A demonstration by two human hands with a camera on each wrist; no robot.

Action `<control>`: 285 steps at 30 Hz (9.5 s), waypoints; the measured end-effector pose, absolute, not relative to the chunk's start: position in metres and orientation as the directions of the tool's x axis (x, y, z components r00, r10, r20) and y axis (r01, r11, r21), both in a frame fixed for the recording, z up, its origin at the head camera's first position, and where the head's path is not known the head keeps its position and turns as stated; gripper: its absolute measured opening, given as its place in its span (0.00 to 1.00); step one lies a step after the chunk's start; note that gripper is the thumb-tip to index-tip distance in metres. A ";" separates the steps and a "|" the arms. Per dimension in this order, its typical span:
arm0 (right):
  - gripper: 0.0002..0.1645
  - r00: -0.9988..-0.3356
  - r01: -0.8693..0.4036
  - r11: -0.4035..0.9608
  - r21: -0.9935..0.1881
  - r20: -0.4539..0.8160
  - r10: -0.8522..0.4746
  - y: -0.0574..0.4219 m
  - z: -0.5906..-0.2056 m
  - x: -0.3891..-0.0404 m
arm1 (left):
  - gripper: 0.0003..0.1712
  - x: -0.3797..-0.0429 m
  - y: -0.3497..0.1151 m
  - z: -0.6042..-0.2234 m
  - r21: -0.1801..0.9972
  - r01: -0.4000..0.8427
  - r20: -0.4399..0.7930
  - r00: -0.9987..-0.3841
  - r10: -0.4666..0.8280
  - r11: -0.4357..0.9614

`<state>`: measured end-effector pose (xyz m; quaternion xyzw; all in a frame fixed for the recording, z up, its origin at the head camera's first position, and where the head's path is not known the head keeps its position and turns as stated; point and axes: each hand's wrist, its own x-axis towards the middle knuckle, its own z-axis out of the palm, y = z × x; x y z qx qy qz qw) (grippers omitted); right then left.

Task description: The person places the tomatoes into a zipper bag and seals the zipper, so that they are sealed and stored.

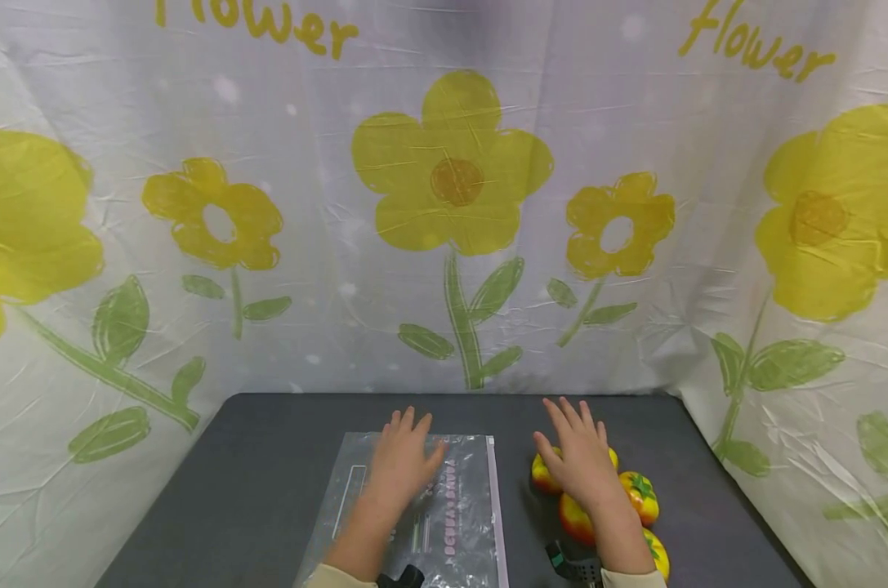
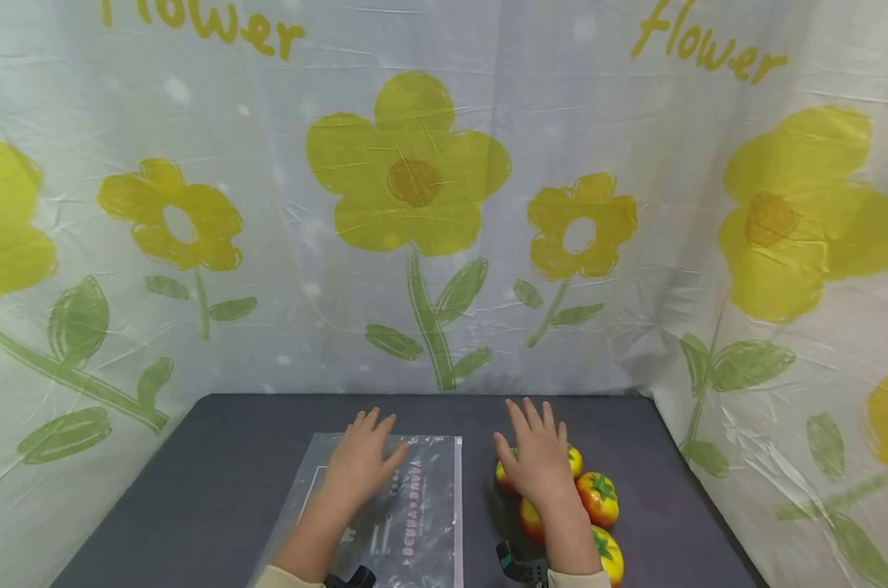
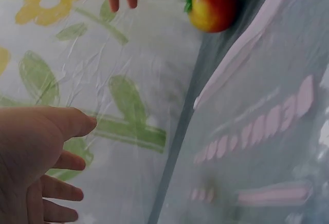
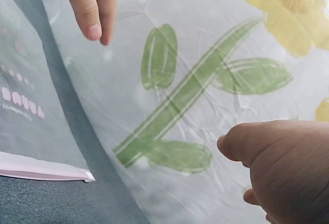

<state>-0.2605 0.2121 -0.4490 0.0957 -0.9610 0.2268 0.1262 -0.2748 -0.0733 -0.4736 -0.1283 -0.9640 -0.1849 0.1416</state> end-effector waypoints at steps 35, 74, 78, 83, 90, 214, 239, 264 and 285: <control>0.34 -0.940 -0.273 0.872 -0.406 0.305 -0.153 0.210 -0.448 -0.258 | 0.19 -0.256 -0.013 -0.500 0.223 0.470 0.281 -0.870 0.405 0.854; 0.34 -0.944 -0.274 0.876 -0.396 0.286 -0.166 0.209 -0.447 -0.258 | 0.21 -0.228 0.018 -0.521 0.304 0.399 0.088 -0.916 0.391 0.865; 0.34 -0.946 -0.268 0.881 -0.389 0.280 -0.163 0.206 -0.445 -0.257 | 0.21 -0.229 0.018 -0.519 0.336 0.393 0.110 -0.919 0.379 0.856; 0.31 -0.933 -0.289 0.876 -0.386 0.321 -0.166 0.199 -0.443 -0.253 | 0.22 -0.229 0.017 -0.514 0.363 0.359 0.146 -0.933 0.328 0.860; 0.19 -0.936 -0.300 0.841 -0.449 0.311 -0.168 0.188 -0.439 -0.250 | 0.23 -0.231 0.014 -0.499 0.379 0.335 0.217 -0.938 0.269 0.862; 0.38 -0.984 0.151 0.887 -0.436 0.018 0.177 0.281 -0.470 -0.269 | 0.20 -0.231 -0.050 -0.415 0.537 0.218 0.290 -0.955 0.065 0.815; 0.41 -0.987 0.080 0.839 -0.538 0.073 0.141 0.259 -0.429 -0.255 | 0.20 -0.229 -0.048 -0.413 0.531 0.241 0.338 -0.939 0.058 0.813; 0.31 -0.967 -0.227 0.787 -0.574 0.226 -0.114 0.172 -0.413 -0.236 | 0.23 -0.229 -0.049 -0.412 0.522 0.240 0.328 -0.942 0.068 0.819; 0.30 -0.938 -0.331 0.786 -0.522 0.270 -0.216 0.149 -0.429 -0.239 | 0.25 -0.229 -0.048 -0.410 0.495 0.254 0.333 -0.939 0.089 0.831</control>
